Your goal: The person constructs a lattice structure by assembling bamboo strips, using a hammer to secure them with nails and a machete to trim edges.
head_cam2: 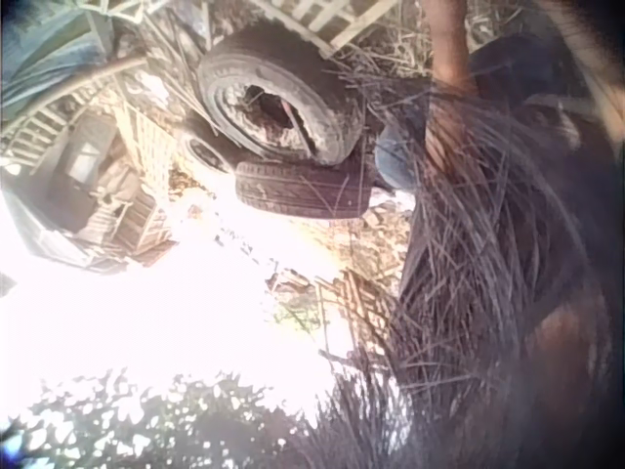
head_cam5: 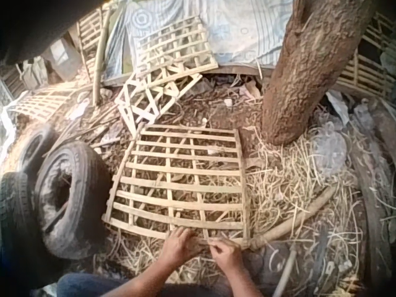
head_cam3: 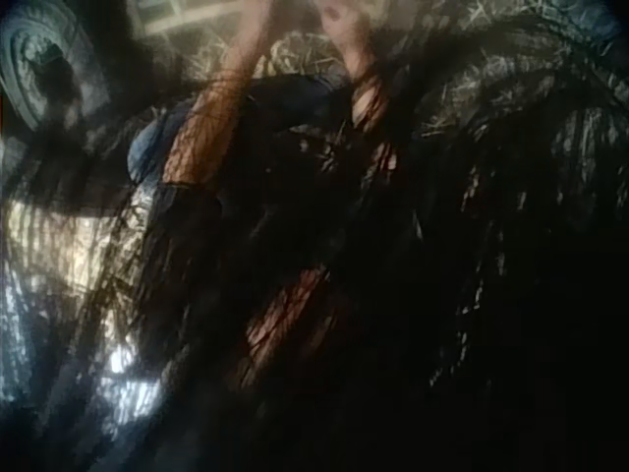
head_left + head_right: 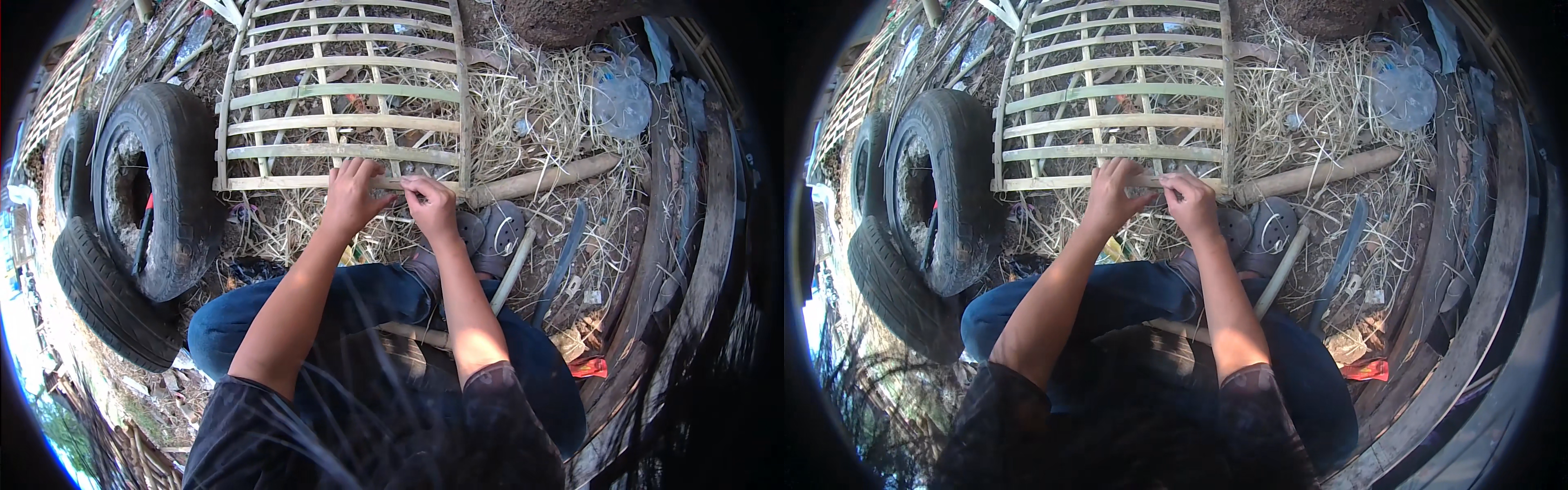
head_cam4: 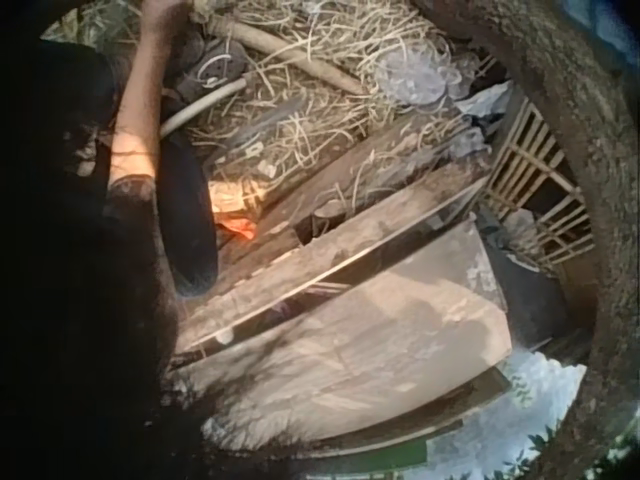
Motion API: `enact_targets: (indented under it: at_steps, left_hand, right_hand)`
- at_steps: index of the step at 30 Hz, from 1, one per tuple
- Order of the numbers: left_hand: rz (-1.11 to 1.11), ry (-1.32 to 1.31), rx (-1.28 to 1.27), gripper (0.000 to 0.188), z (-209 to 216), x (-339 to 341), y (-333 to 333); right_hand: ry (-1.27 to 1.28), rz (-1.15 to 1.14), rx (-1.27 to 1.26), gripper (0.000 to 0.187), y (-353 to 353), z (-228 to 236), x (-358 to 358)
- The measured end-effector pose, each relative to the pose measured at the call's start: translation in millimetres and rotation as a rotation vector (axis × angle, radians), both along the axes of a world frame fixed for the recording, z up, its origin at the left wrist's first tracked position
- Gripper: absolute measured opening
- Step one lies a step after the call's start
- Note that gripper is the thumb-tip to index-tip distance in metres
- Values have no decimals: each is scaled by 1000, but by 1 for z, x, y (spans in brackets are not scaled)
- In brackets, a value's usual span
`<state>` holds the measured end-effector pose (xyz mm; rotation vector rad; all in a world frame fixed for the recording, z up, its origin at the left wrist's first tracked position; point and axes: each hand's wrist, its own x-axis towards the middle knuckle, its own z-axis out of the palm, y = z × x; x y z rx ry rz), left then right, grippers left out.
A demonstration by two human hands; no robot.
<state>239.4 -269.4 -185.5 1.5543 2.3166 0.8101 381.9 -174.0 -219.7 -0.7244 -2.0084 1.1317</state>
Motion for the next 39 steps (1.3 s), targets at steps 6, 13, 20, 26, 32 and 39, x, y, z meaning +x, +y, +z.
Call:
enact_targets:
  at_steps: [6, 13, 20, 26, 32, 39]
  left_hand:
    - [-38, 163, -54, 57, 2, -8, -4]
    - [-23, 192, -133, 63, 5, 3, 1]
    - [-4, 232, -55, 62, -5, 2, 3]
    - [52, 239, -129, 61, 1, 11, 9]
    - [61, 261, -156, 59, -5, 12, 10]
    - [47, 242, -156, 58, -7, 11, 11]
  right_hand:
    - [48, -89, -118, 9, -6, 5, -2]
    - [202, -178, -443, 8, -8, 9, -3]
    - [208, -153, -456, 9, -4, 5, -9]
    - [192, -143, -490, 10, -7, -8, -9]
    - [188, -140, -503, 9, -8, -12, -7]
    - [132, -101, -439, 9, -6, -11, -4]
